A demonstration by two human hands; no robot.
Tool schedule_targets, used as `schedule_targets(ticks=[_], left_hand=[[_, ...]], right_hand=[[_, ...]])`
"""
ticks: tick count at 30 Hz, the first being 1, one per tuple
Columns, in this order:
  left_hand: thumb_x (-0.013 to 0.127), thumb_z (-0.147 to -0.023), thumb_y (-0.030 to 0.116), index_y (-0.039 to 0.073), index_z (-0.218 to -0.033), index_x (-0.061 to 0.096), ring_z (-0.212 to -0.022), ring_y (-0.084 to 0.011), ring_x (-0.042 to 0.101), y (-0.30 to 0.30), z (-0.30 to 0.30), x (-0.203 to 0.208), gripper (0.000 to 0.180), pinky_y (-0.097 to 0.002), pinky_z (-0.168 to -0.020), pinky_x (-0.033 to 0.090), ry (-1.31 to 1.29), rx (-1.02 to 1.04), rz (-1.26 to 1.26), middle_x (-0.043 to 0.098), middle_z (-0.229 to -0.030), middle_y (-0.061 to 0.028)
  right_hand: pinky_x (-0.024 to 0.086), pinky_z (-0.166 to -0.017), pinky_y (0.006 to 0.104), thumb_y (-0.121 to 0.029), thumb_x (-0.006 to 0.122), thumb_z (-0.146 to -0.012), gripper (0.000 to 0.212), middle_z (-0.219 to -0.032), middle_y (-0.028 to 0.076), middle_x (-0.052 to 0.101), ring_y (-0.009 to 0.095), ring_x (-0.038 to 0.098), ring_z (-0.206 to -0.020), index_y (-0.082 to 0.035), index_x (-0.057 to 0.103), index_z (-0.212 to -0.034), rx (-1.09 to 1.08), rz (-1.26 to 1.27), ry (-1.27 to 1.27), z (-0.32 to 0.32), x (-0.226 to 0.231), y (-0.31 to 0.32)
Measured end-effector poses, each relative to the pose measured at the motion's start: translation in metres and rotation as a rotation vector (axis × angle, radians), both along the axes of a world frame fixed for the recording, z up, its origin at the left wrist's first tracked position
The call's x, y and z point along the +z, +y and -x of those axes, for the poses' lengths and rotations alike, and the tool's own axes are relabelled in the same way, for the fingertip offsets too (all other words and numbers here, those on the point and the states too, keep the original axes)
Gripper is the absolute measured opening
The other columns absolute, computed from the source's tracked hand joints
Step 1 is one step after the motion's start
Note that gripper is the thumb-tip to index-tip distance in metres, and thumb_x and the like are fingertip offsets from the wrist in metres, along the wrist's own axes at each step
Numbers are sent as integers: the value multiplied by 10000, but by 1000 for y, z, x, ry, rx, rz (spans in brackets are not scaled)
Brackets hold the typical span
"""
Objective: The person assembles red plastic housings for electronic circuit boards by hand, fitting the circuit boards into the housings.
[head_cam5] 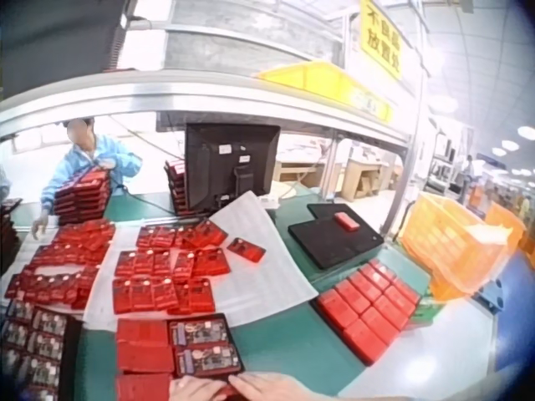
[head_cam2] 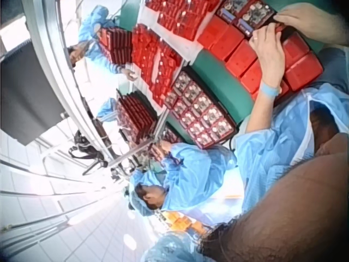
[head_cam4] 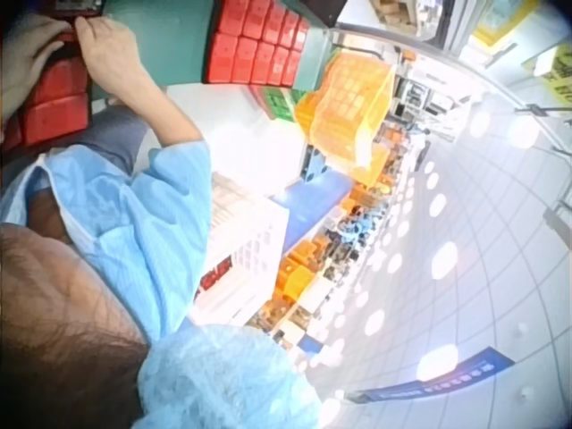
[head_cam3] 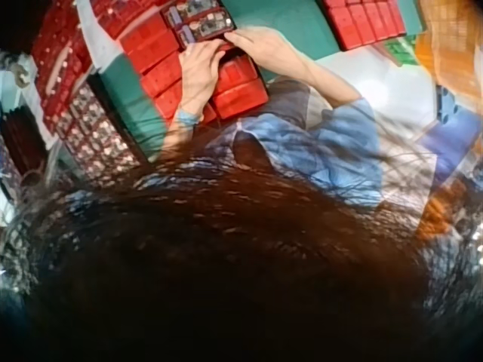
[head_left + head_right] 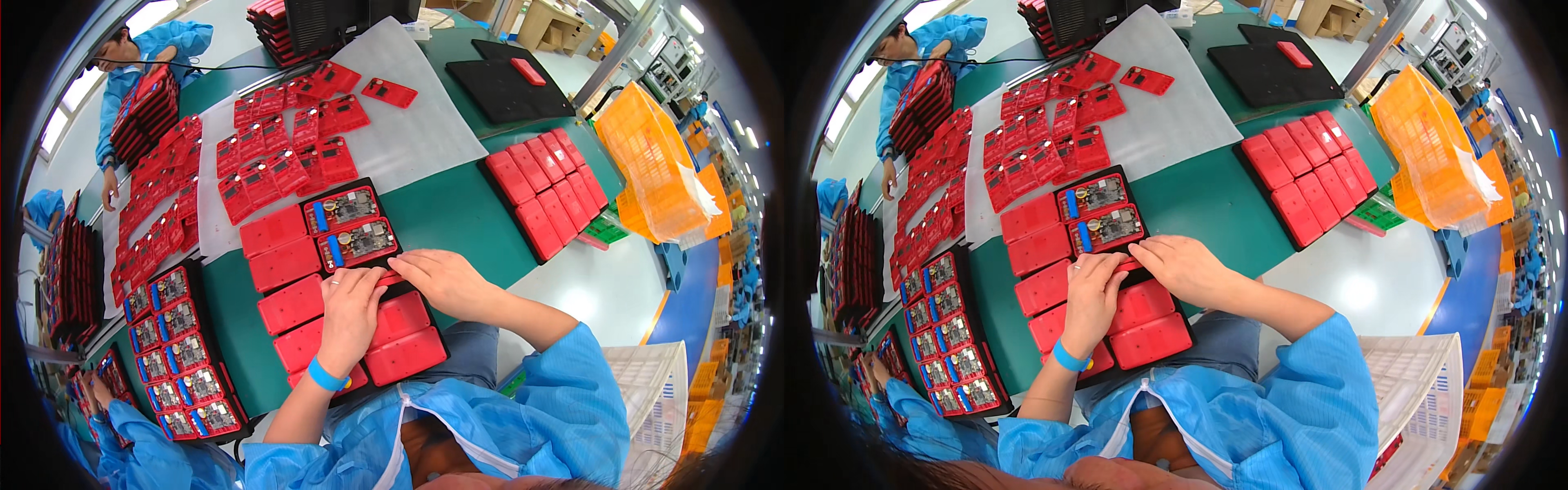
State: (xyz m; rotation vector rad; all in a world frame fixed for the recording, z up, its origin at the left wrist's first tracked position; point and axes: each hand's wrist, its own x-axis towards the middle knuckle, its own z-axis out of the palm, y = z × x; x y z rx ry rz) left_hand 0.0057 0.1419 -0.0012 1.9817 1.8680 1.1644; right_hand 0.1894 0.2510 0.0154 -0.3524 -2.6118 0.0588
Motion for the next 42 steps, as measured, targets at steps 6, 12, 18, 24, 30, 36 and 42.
schedule_targets(ticks=[6, 12, 18, 24, 30, 36, 42], left_hand=[[708, -880, 55, 25, -1125, 695, -972, -295, 600, 0, -1, -3, 248, -412, -879, 421, 1, 16, 0, 668, -1016, -107], [704, -881, 52, 22, -1096, 693, -965, -300, 596, 1, -2, 1, 217, -405, -872, 414, 45, 27, -8, 666, -1022, -116], [726, -875, 65, 8, -1121, 656, -983, -335, 598, 1, -1, -4, 263, -434, -877, 444, -22, 33, 11, 665, -1042, -142], [726, -845, 12, -20, -1050, 604, -996, -388, 602, 1, 0, -4, 241, -463, -879, 480, -125, 56, 16, 653, -1049, -182], [704, -874, 45, 15, -1008, 600, -960, -334, 575, 0, -1, -8, 173, -443, -854, 423, -44, 57, -36, 612, -987, -136], [722, -863, 61, 19, -998, 608, -972, -335, 575, 5, 3, -8, 182, -444, -852, 427, -39, 83, -75, 627, -1008, -134], [773, -821, 48, 1, -1002, 613, -1080, -359, 595, -1, 3, -9, 246, -454, -955, 440, 42, 75, -68, 667, -1104, -164]], right_hand=[[582, -757, 409, -89, 613, -821, 304, -1038, 182, 686, 310, 713, -909, 48, 601, -1092, -14, 126, -55, -1, -8, -6], [574, -728, 398, -64, 617, -794, 268, -983, 166, 693, 294, 717, -871, 33, 601, -1044, -104, 124, 21, 6, -16, -14], [553, -851, 430, -75, 622, -811, 227, -996, 165, 707, 307, 716, -925, 3, 621, -1024, -5, 89, 23, 15, -4, -1], [550, -827, 433, -79, 624, -819, 219, -1034, 160, 710, 311, 707, -948, -10, 627, -1027, 4, 232, -173, 28, -3, -5], [561, -808, 420, -90, 636, -807, 281, -1040, 155, 710, 303, 710, -939, 5, 633, -1072, -22, 185, -67, 29, -11, -14], [578, -737, 390, -43, 632, -789, 406, -993, 133, 717, 286, 710, -852, 28, 642, -1189, -48, 31, 135, 5, 27, -13], [564, -756, 409, 30, 630, -819, 357, -1018, 130, 705, 302, 664, -864, -22, 696, -1165, -313, 112, 235, -14, -8, 46]])
